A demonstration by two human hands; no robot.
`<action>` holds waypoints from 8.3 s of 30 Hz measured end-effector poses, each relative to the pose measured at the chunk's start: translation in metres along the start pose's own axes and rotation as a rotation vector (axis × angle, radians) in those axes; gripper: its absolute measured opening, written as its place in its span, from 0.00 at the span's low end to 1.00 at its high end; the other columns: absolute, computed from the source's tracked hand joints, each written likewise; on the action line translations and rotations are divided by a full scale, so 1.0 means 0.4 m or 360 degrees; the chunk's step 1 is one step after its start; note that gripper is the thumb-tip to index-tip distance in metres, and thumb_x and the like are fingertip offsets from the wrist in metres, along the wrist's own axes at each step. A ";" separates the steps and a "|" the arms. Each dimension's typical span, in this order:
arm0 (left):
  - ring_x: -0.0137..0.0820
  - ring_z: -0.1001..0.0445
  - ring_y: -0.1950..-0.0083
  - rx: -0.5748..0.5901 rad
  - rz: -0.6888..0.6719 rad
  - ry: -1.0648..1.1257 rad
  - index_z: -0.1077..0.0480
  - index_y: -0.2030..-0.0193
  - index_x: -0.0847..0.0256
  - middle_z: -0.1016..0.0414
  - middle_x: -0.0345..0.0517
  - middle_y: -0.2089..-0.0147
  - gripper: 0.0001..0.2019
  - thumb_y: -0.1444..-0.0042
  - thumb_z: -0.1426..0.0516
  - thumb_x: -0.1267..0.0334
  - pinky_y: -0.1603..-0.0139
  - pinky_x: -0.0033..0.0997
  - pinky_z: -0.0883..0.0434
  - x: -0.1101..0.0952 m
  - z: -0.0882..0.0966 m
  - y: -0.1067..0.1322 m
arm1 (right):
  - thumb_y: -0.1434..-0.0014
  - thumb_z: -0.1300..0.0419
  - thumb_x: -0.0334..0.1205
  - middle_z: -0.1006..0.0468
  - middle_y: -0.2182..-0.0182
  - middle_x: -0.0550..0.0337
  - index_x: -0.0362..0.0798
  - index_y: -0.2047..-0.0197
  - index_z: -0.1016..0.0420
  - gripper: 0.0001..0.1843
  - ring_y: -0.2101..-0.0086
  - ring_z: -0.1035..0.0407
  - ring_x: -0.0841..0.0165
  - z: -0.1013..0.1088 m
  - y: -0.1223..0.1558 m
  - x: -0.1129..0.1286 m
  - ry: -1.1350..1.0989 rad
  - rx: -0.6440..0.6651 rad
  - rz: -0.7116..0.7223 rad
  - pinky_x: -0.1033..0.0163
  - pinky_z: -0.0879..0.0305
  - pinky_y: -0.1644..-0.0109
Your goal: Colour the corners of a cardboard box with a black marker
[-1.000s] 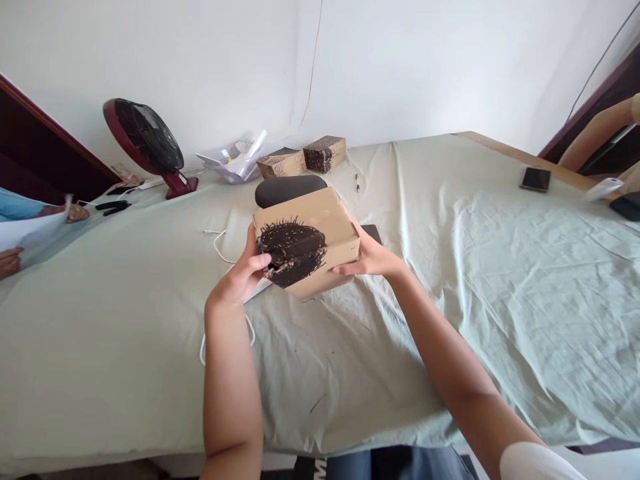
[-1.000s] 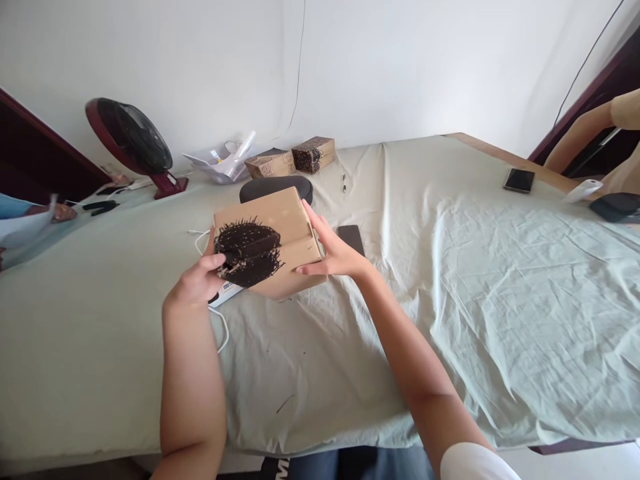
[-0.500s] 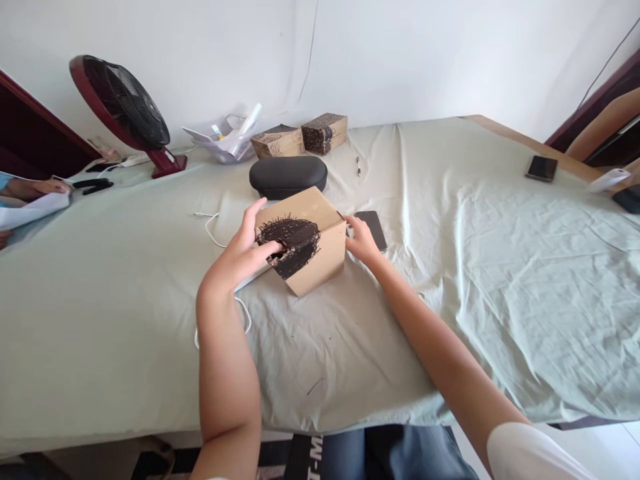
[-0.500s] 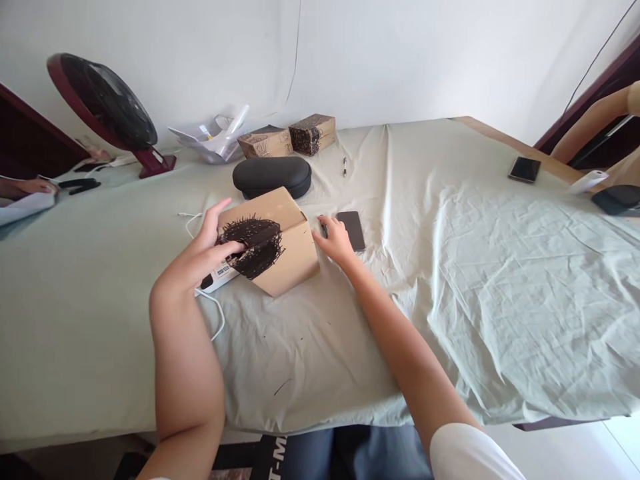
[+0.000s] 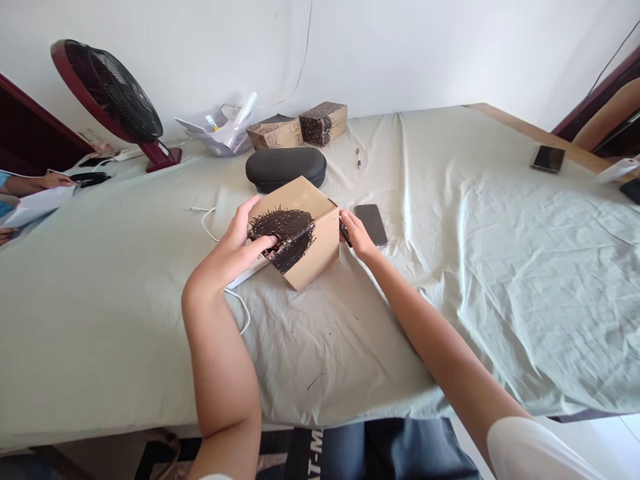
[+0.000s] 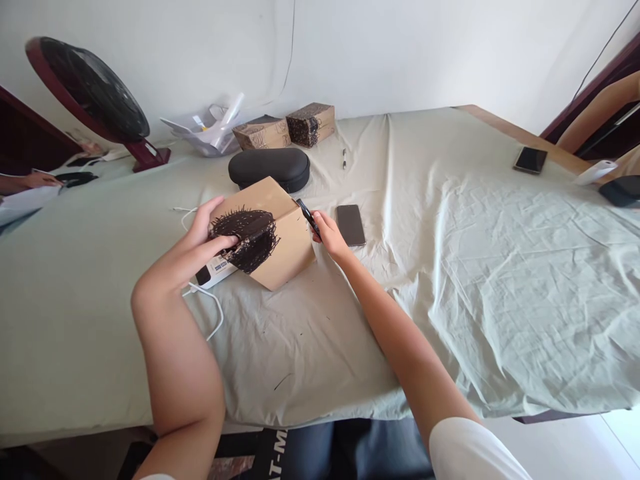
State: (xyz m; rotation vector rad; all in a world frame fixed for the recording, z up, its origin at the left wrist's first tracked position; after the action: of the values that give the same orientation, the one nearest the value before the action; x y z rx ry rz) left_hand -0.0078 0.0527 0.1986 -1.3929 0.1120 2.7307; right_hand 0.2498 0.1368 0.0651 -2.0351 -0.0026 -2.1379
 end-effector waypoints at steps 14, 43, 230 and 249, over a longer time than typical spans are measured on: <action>0.55 0.50 0.15 0.0083 0.0021 -0.0044 0.58 0.16 0.43 0.53 0.47 0.14 0.45 0.32 0.41 0.41 0.16 0.67 0.51 0.006 0.007 0.010 | 0.27 0.46 0.43 0.19 0.59 0.46 0.46 0.50 0.22 0.14 0.57 0.27 0.55 0.015 0.013 0.025 0.1070 0.0006 -0.0398 0.56 0.33 0.52; 0.61 0.40 0.22 -0.0408 -0.0394 -0.0426 0.44 0.27 0.44 0.58 0.53 0.21 0.45 0.46 0.28 0.46 0.20 0.67 0.38 -0.133 -0.041 0.073 | 0.36 0.28 0.58 0.20 0.47 0.54 0.55 0.51 0.34 0.24 0.49 0.22 0.61 0.049 0.075 0.287 -0.0097 -0.0153 0.0483 0.55 0.19 0.53; 0.62 0.54 0.16 -0.0231 -0.0881 -0.0801 0.39 0.34 0.53 0.53 0.64 0.23 0.41 0.56 0.31 0.56 0.25 0.68 0.36 -0.165 -0.084 0.148 | 0.41 0.39 0.30 0.44 0.79 0.68 0.50 0.76 0.44 0.18 0.76 0.47 0.75 0.023 0.204 0.451 0.0215 -0.0232 0.0596 0.67 0.50 0.74; 0.59 0.51 0.18 -0.0254 -0.0937 -0.0668 0.32 0.36 0.55 0.48 0.60 0.28 0.36 0.54 0.34 0.53 0.23 0.64 0.36 -0.161 -0.067 0.105 | 0.46 0.44 0.29 0.47 0.79 0.68 0.51 0.76 0.44 0.14 0.77 0.54 0.74 0.033 0.174 0.421 -0.0167 -0.0213 0.0603 0.64 0.54 0.74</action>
State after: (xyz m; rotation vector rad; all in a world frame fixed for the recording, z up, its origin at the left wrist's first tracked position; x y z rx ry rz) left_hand 0.0472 0.0062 0.2364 -0.6870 -0.4693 2.4741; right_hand 0.2656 0.0473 0.2236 -2.0194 0.4831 -1.8397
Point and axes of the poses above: each hand's wrist, its own y-axis away from the middle knuckle, its own z-axis out of the back of the hand, x = y × z, the point moved 6 cm from there along -y, towards the middle knuckle
